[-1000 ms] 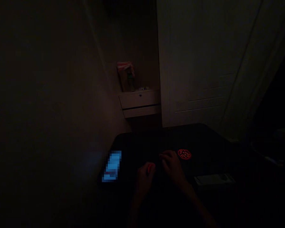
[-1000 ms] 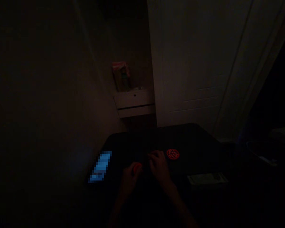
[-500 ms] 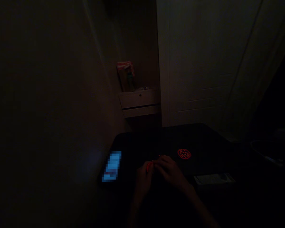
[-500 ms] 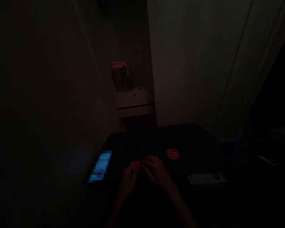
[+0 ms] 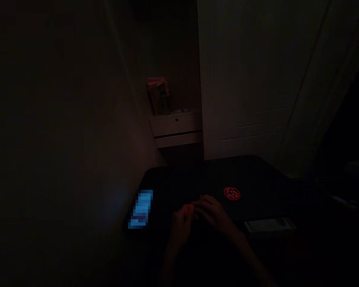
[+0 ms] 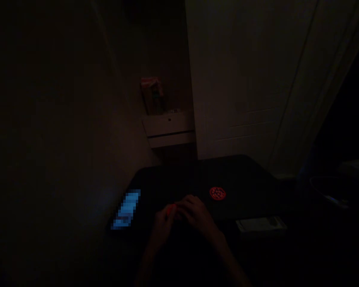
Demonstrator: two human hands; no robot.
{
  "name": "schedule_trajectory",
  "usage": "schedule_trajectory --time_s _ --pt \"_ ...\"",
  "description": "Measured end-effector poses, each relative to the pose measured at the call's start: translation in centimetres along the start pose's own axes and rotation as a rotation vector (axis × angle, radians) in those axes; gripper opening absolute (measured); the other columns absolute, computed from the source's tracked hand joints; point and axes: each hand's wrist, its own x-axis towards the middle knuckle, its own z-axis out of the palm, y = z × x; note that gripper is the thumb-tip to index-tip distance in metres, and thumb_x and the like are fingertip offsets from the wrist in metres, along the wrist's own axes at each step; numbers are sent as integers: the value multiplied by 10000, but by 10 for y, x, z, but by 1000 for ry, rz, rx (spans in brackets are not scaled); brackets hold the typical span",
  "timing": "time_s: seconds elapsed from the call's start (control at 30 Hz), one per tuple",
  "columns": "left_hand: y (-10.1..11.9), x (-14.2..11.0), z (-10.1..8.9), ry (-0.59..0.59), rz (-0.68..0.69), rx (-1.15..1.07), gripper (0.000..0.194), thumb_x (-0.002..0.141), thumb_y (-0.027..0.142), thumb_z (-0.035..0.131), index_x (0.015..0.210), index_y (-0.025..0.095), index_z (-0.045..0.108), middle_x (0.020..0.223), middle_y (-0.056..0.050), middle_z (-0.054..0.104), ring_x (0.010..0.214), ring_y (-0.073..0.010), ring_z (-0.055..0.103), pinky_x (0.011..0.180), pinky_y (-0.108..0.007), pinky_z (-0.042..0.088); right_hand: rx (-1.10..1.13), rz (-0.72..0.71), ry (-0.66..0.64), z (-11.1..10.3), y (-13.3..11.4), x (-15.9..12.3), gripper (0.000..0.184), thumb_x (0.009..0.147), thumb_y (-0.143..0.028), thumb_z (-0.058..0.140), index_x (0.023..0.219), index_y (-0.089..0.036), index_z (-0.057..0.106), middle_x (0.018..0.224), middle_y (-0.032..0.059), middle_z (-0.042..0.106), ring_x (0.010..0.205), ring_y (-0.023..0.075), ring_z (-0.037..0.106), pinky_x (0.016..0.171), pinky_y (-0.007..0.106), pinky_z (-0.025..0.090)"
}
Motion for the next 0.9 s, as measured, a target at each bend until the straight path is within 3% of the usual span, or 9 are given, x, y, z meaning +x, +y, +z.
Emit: schedule_trajectory --time_s 0.33,0.67,0.9 --pt "5 0 -1 -21 32 23 421 1012 505 469 908 196 735 822 -44 761 769 -197 684 739 -274 493 32 26 37 -1 -4 3 169 1048 -268 524 1005 -226 682 988 58 706 947 203 659 871 340 537" --pt "0 0 1 16 34 40 482 1016 536 438 771 200 682 747 -41 730 707 -189 663 688 -268 474 51 16 39 -2 -5 1 214 1050 -315 537 1171 -264 705 1101 63 762 1044 225 690 981 406 520" --pt "-4 0 2 24 14 4 486 1016 564 427 818 192 668 738 -37 714 676 -179 654 637 -257 464 107 -12 30 -4 -7 1 233 1024 -322 594 1209 -275 726 1057 58 778 989 218 703 963 410 532"
